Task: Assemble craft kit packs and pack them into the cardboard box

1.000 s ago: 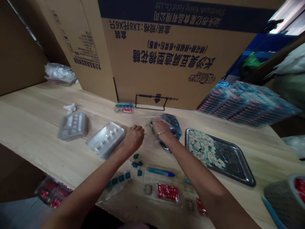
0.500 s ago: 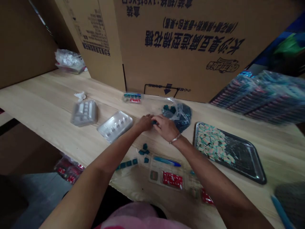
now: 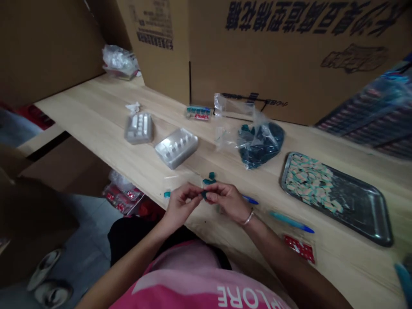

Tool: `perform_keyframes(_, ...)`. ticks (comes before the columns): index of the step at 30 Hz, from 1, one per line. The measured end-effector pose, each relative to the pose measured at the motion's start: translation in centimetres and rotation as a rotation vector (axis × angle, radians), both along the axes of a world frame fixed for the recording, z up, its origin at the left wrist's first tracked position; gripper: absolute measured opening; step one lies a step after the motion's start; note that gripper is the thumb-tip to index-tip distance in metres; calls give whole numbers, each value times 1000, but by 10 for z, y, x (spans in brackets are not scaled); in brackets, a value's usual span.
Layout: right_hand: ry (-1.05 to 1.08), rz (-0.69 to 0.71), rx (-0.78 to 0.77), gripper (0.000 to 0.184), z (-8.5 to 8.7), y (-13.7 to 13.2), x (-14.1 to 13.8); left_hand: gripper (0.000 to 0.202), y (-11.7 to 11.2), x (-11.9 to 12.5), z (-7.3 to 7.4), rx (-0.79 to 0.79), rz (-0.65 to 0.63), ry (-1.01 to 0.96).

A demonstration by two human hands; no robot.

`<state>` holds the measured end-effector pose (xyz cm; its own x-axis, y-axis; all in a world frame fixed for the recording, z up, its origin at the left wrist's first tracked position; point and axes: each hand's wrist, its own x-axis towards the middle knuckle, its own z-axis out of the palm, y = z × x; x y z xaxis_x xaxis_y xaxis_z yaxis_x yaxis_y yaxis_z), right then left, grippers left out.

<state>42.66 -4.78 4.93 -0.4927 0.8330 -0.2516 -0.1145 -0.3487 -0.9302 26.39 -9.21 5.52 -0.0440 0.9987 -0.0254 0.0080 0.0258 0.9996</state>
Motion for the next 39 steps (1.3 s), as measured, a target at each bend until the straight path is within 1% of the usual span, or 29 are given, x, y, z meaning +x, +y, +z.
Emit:
perform_keyframes(1,-26,39,44,24,-4,-14,-2,15,-13,-3,-3,4,-20,45)
perform_keyframes(3,-96,97,157,19,-11,-42,1,12,-36,-10,-8,39,-119,157)
perform_keyframes(5,-217,100,342,14,-16,-60,13,10,-51,-16,-12,163,-186,364)
perform_keyframes(7,-401,43,585,14,-17,-66,34,10,-54,-19,-15,328,-170,614)
perform_keyframes(8,-503,-7,701,16,-17,-64,48,11,-52,-19,-17,402,-156,702)
perform_keyframes(9,-604,-71,795,18,-16,-61,62,12,-47,-17,-18,467,-159,754)
perform_keyframes(10,-698,-144,854,19,-15,-56,78,14,-42,-13,-20,522,-188,775)
perform_keyframes(11,-781,-220,879,20,-14,-52,93,16,-36,-8,-22,567,-240,776)
perform_keyframes(13,-887,-360,850,21,-12,-49,121,19,-25,5,-27,640,-385,794)
perform_keyframes(15,-913,-449,774,21,-11,-54,143,21,-18,18,-34,688,-502,858)
perform_keyframes(16,-907,-481,737,20,-11,-59,153,22,-17,23,-37,702,-529,894)
perform_keyframes(17,-897,-511,705,21,-11,-65,161,22,-16,26,-40,716,-534,920)
perform_keyframes(19,-883,-565,659,21,-12,-80,174,20,-15,26,-42,749,-494,948)
perform_keyframes(21,-878,-601,633,22,-14,-92,180,18,-9,16,-37,777,-409,978)
perform_keyframes(22,-873,-599,626,22,-15,-96,181,18,-3,8,-31,767,-341,1008)
perform_keyframes(24,-854,-565,637,22,-19,-98,175,18,20,-13,-16,676,-147,1100)
perform_keyframes(26,-829,-508,683,21,-21,-94,162,19,53,-38,2,522,61,1195)
perform_keyframes(27,-818,-475,721,20,-20,-90,154,20,71,-51,11,440,135,1233)
perform_keyframes(28,-809,-443,763,19,-19,-87,145,23,88,-63,19,359,171,1262)
perform_keyframes(29,-802,-411,800,18,-18,-83,137,26,105,-74,25,282,174,1277)
perform_keyframes(30,-795,-383,829,18,-17,-79,130,28,120,-83,30,213,144,1278)
perform_keyframes(32,-785,-340,857,16,-15,-72,122,31,142,-96,33,116,26,1238)
perform_keyframes(33,-782,-329,858,15,-14,-70,120,32,149,-100,33,96,-34,1207)
perform_keyframes(35,-781,-328,852,14,-15,-67,121,32,158,-106,31,112,-105,1155)
perform_keyframes(39,-793,-350,834,13,-19,-65,128,29,161,-110,25,207,-114,1150)
